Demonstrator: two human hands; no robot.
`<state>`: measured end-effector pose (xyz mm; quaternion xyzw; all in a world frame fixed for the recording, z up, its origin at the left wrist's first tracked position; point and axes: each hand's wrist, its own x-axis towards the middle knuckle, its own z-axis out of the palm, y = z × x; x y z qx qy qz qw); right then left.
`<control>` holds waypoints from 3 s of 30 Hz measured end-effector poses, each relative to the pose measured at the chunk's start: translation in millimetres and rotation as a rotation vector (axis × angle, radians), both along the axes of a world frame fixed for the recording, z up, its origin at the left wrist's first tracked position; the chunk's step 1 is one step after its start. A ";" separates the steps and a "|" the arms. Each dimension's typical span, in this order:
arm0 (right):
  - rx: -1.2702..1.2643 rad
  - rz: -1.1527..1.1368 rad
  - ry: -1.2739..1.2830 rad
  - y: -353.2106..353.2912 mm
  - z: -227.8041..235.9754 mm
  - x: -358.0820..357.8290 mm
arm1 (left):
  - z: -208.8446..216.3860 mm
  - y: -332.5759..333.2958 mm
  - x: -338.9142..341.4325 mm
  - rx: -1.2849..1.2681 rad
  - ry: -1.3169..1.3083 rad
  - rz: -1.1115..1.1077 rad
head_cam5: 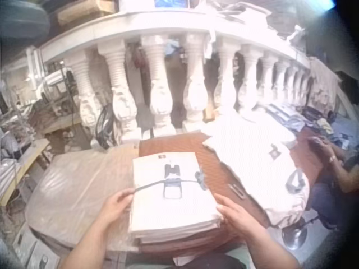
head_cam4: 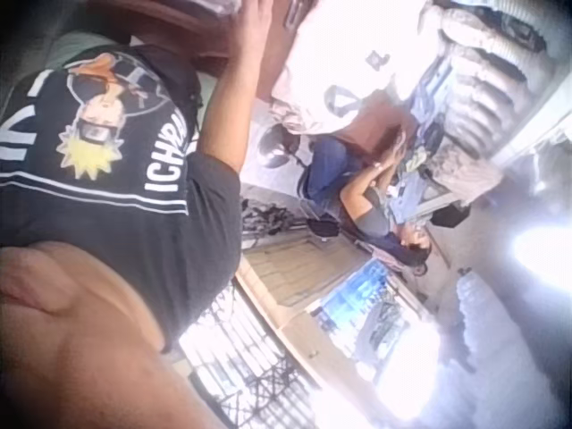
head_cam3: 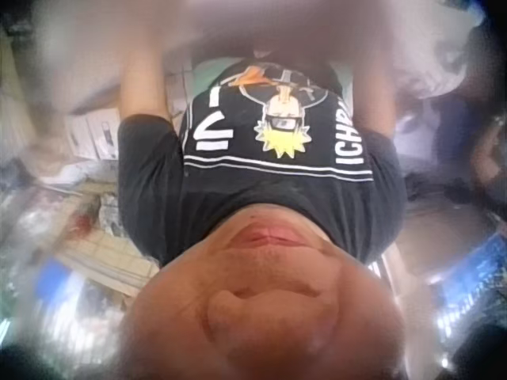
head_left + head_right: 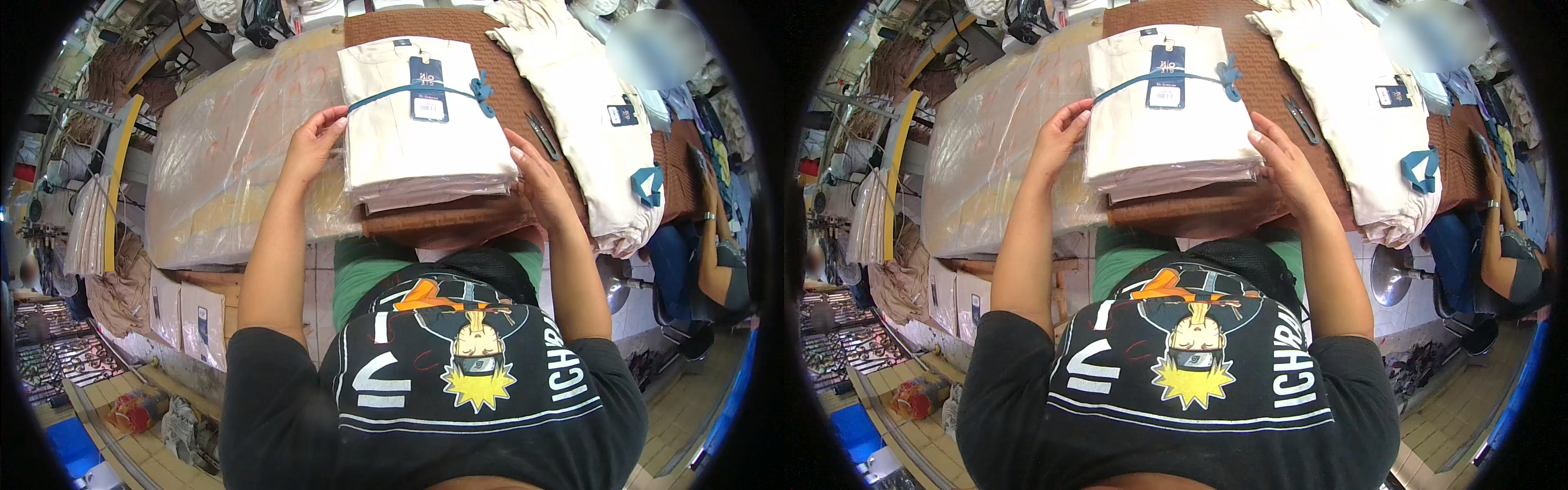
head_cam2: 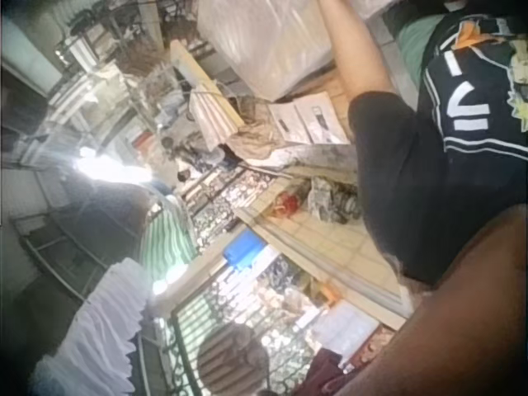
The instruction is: The person packs a folded shirt into a plastic bag, adds it to a stack, and then ties the stack together with a blue cord.
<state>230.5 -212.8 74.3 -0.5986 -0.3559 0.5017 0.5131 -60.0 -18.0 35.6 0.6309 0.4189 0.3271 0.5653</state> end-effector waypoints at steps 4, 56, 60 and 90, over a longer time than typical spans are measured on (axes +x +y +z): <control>0.012 0.028 0.018 1.2 -7.5 -3.6 | -10.3 12.9 -1.6 -0.069 -0.052 -0.013; 0.085 0.000 0.225 17.2 -26.5 -15.1 | 39.1 13.9 7.4 -0.587 -0.030 -0.190; 0.052 0.128 0.444 13.2 -23.7 -16.9 | 28.8 14.0 8.6 -0.664 -0.113 -0.227; 0.379 -0.035 -0.922 97.4 18.7 -58.9 | 81.7 20.1 42.6 0.591 0.585 -0.427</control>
